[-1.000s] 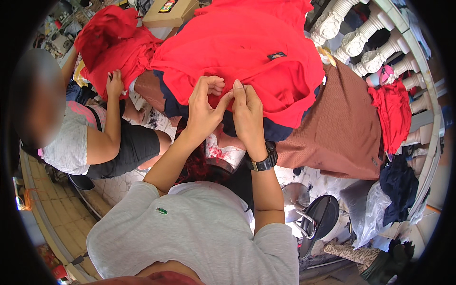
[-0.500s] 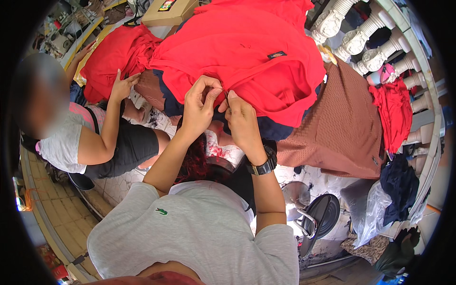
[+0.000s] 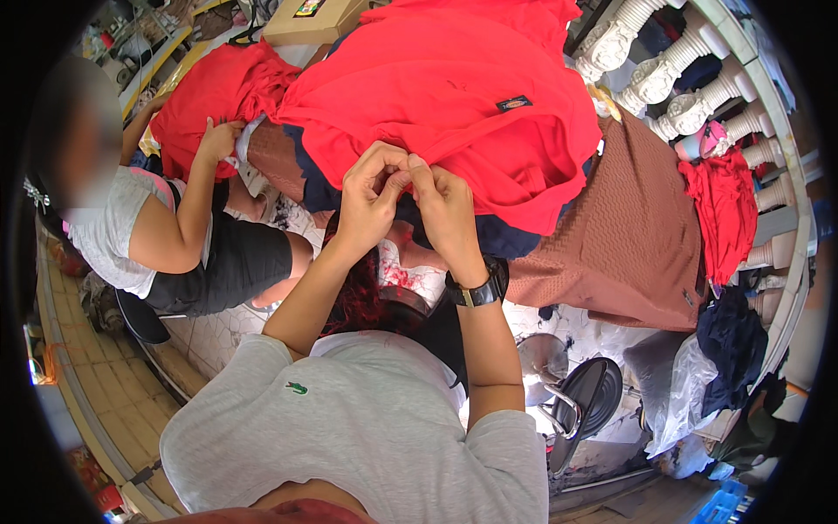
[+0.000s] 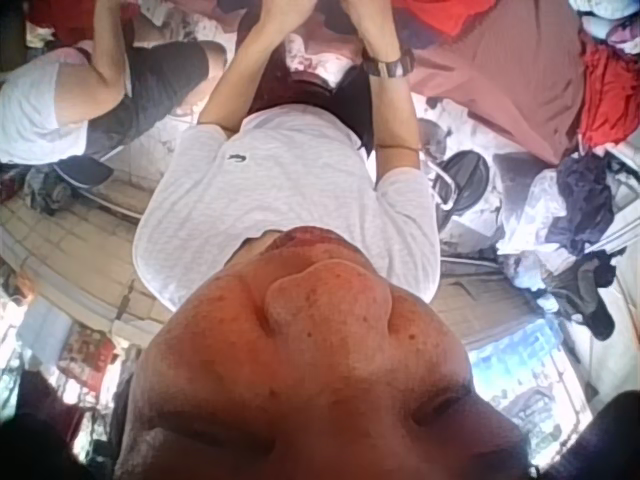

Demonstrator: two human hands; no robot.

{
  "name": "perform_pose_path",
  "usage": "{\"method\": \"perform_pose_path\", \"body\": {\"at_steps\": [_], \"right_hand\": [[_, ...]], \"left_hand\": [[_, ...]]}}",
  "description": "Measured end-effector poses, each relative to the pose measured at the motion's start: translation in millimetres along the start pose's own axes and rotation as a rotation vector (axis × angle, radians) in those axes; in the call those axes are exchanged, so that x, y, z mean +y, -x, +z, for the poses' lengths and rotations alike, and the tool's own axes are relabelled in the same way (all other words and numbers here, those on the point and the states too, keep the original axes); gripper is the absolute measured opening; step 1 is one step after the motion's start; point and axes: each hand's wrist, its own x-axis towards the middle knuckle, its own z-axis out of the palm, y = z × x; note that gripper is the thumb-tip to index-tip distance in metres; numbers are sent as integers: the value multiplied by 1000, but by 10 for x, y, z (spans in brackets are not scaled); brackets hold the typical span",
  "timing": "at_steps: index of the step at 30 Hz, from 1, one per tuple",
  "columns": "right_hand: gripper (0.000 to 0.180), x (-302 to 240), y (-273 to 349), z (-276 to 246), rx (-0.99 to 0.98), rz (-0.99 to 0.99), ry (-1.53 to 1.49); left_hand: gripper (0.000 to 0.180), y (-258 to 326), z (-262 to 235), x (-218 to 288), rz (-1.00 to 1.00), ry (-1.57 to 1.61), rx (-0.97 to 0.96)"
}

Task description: The person uses a small pair of scissors to trim loose threads and tags from a red garment held in their hands. They repeatedly adjust the fabric to access different areas for trimming while seated in a workspace with other people nearby.

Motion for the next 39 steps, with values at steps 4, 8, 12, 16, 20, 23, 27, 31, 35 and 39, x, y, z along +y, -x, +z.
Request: {"method": "perform_pose_path", "body": {"at_steps": [4, 8, 12, 16, 20, 23, 27, 31, 35, 39], "right_hand": [[48, -26, 38, -19, -25, 18, -194], [39, -305, 239, -125, 148, -72, -2], [28, -215, 108, 13, 286, -224, 178], [25, -68, -18, 13, 246, -223, -12], [21, -76, 20, -62, 202, -140, -151], [18, -123, 64, -111, 152, -51, -243], [16, -133, 94, -108, 124, -34, -304], [17, -108, 102, -69, 131, -72, -275], [19, -106, 117, -74, 126, -86, -245], [25, -76, 109, -55, 132, -164, -160]], "left_hand": [[15, 59, -77, 22, 258, -234, -117], [21, 32, -332, 384, 296, -404, -248], [30, -37, -160, 269, 148, -372, -30], [21, -142, -94, 98, 190, -476, -52], [13, -97, -90, 124, 76, -280, -46], [11, -43, -155, 134, 183, -250, -111], [12, 71, -88, 223, 278, -277, -10], [14, 40, 43, 272, 164, -213, 68], [12, -36, -36, 79, 298, -344, 9], [7, -28, -1, 127, 219, -286, 28]]}}
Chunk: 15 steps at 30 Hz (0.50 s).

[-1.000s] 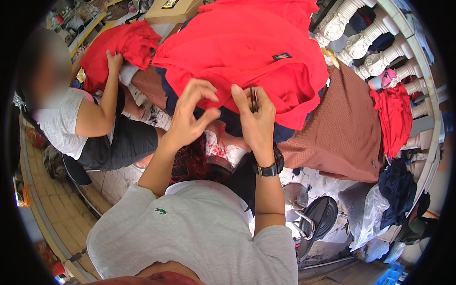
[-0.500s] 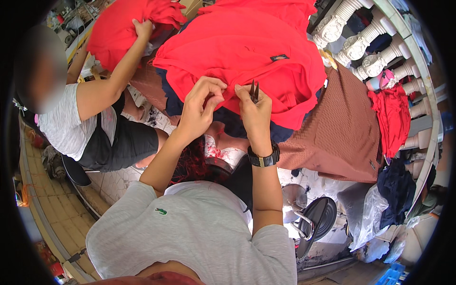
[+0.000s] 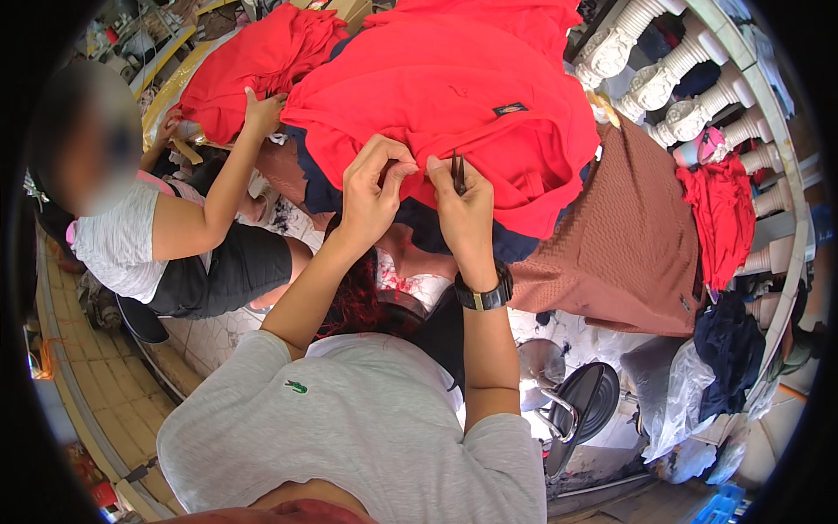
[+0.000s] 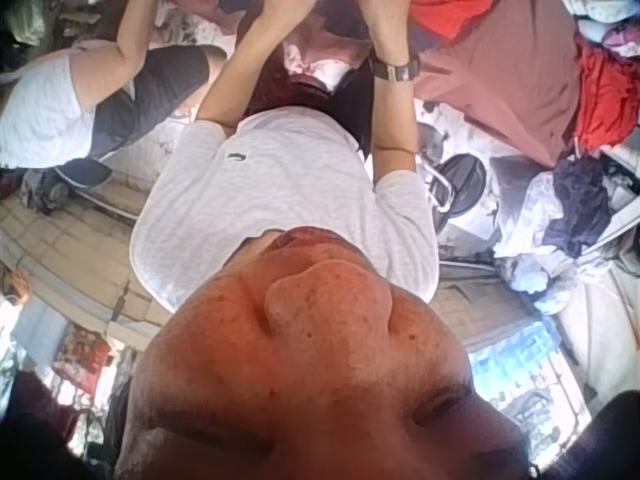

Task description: The person uses a small pair of scissors to trim loose threads and tags from a red garment held in their hands. They repeatedly adjust the fabric to access different areas for trimming while seated in a workspace with other people nearby.

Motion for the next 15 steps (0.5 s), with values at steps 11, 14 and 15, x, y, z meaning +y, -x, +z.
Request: {"method": "perform_pose_path", "body": {"at_steps": [11, 14, 15], "right_hand": [[48, -37, 295, -9, -224, 259, 19], [47, -30, 264, 26, -199, 256, 10], [47, -23, 241, 42, -188, 252, 16]], "left_hand": [[8, 104, -50, -84, -18, 99, -50], [8, 104, -61, -51, -39, 107, -59], [7, 104, -64, -47, -40, 108, -64]]}}
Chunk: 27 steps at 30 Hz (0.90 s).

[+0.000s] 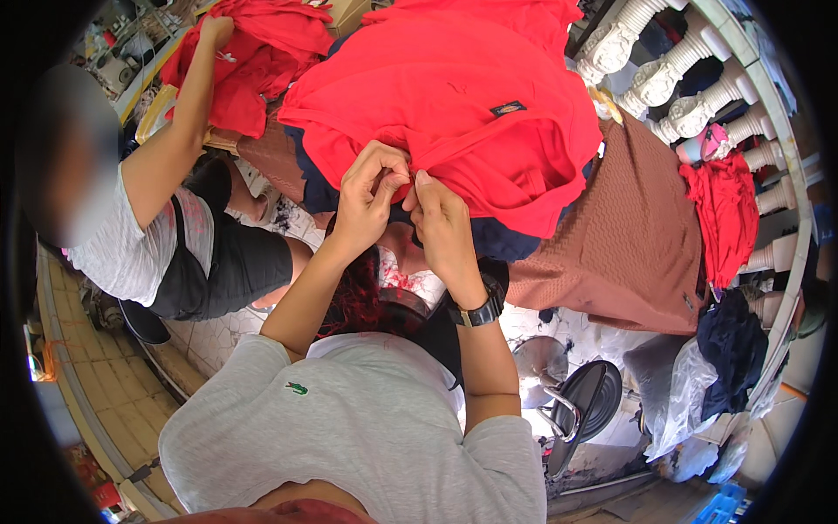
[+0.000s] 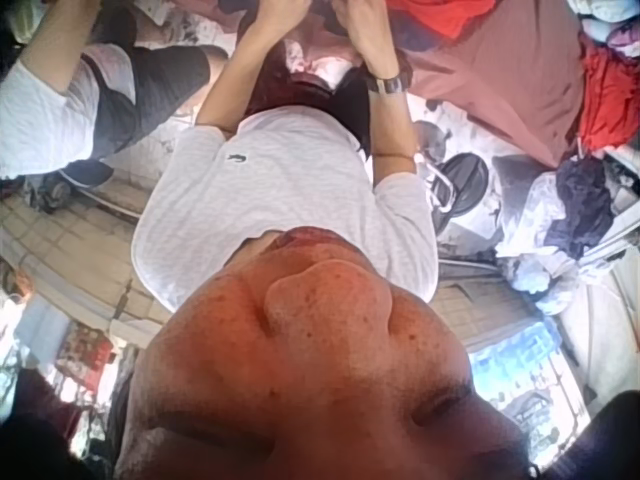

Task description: The person uses a small pair of scissors to trim loose threads and tags from a red garment held in their hands. They repeatedly adjust the fabric to access different areas for trimming while seated in a workspace with other people nearby.

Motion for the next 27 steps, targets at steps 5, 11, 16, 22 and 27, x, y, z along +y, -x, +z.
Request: {"method": "perform_pose_path", "body": {"at_steps": [5, 11, 16, 22, 27], "right_hand": [[47, 119, -140, -8, 22, -22, 20], [43, -102, 55, -87, 21, 3, -154], [48, -35, 131, -69, 22, -102, 13], [51, 45, 90, 8, 50, -126, 170], [50, 82, -21, 59, 86, -134, 237]], "left_hand": [[7, 17, 12, -66, 49, 2, 20], [5, 138, 32, 4, -188, 76, 172], [5, 80, -9, 121, -106, -178, 107], [5, 95, -75, 78, -142, -130, 39], [4, 80, -84, 120, -134, -134, 27]]}}
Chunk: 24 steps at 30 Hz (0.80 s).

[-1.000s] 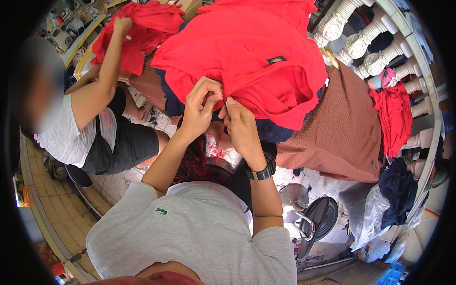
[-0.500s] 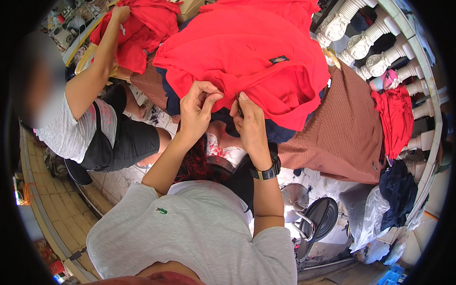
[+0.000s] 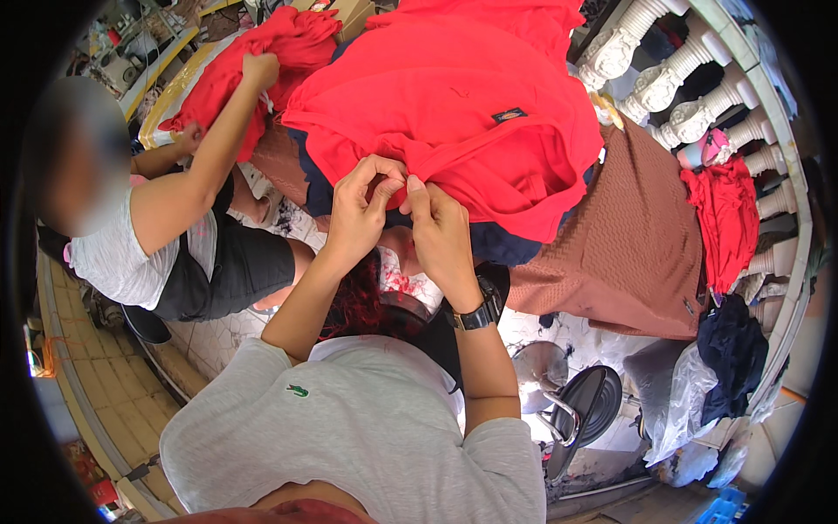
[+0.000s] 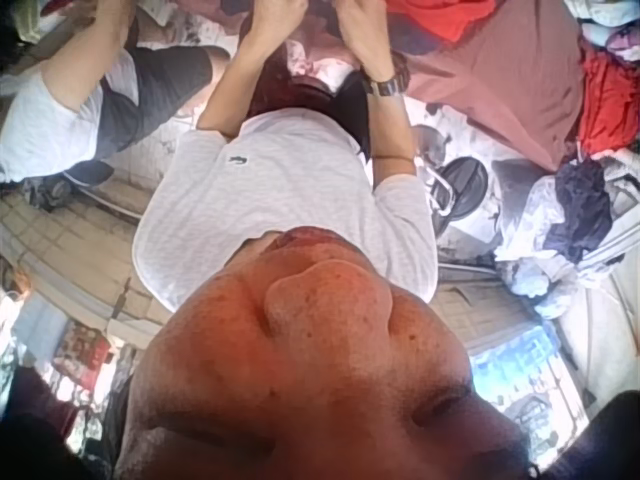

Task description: The person uses a small pair of scissors to trim loose threads and tags from a red garment held in their hands. They repeatedly adjust the fabric to access different areas for trimming while seated in a workspace with other people nearby.

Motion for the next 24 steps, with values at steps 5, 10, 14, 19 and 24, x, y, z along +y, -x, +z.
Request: {"method": "perform_pose_path", "body": {"at_steps": [5, 10, 14, 19, 24], "right_hand": [[48, 110, -99, 12, 33, -2, -44], [39, -186, 64, -193, 12, -8, -262], [12, -220, -27, 74, 193, -313, -41], [16, -22, -193, 85, 298, -251, 227], [18, 12, -218, 91, 296, -244, 196]], "left_hand": [[6, -18, -16, 48, 1, 112, -40], [19, -16, -414, 158, 55, -157, -241], [39, -195, -81, -11, 29, -187, 94], [26, -303, 35, -164, 80, -290, 169], [14, -283, 40, -342, 289, -343, 209]]}}
